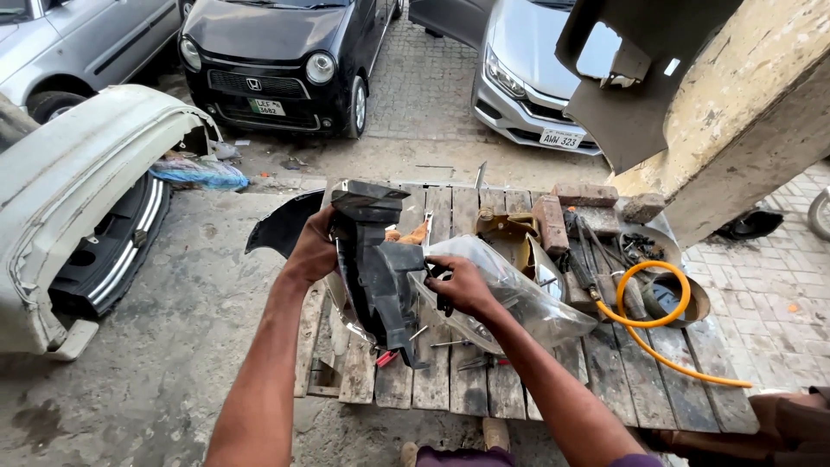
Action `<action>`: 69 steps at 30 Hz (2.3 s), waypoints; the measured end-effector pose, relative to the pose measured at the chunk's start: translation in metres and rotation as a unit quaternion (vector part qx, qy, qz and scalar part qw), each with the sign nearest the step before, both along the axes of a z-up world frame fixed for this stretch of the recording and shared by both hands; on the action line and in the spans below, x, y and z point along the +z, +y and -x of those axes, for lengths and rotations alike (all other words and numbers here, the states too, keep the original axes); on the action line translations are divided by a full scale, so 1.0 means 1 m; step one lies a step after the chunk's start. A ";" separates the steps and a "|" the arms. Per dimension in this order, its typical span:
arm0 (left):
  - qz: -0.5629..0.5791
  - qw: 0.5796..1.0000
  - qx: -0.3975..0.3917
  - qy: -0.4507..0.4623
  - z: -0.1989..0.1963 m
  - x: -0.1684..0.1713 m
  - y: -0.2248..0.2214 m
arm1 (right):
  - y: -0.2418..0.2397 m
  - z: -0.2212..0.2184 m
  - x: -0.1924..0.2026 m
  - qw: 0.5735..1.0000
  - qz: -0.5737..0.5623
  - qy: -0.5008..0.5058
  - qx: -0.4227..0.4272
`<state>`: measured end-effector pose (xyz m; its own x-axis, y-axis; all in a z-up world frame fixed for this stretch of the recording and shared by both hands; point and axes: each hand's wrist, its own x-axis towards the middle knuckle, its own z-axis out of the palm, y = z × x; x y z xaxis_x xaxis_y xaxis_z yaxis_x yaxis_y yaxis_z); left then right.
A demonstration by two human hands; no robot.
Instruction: Assembling a car headlight by fitting the lens into the housing.
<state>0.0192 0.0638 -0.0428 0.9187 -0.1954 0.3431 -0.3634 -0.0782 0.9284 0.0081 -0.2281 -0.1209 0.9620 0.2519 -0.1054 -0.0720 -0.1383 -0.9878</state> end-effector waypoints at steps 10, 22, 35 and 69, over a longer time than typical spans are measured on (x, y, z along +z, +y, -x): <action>0.018 0.999 -0.029 0.001 -0.012 -0.019 0.013 | 0.013 0.036 0.052 0.999 -0.040 0.031 0.001; -0.023 0.997 -0.057 -0.040 -0.005 -0.021 -0.007 | -0.014 -0.008 0.084 0.978 0.027 0.191 0.082; 0.023 0.997 -0.053 -0.051 0.005 0.000 -0.007 | -0.003 0.013 0.015 0.995 0.028 0.077 0.058; -0.020 0.997 -0.063 -0.048 -0.006 -0.012 -0.023 | -0.027 -0.023 0.107 0.956 0.035 0.245 0.155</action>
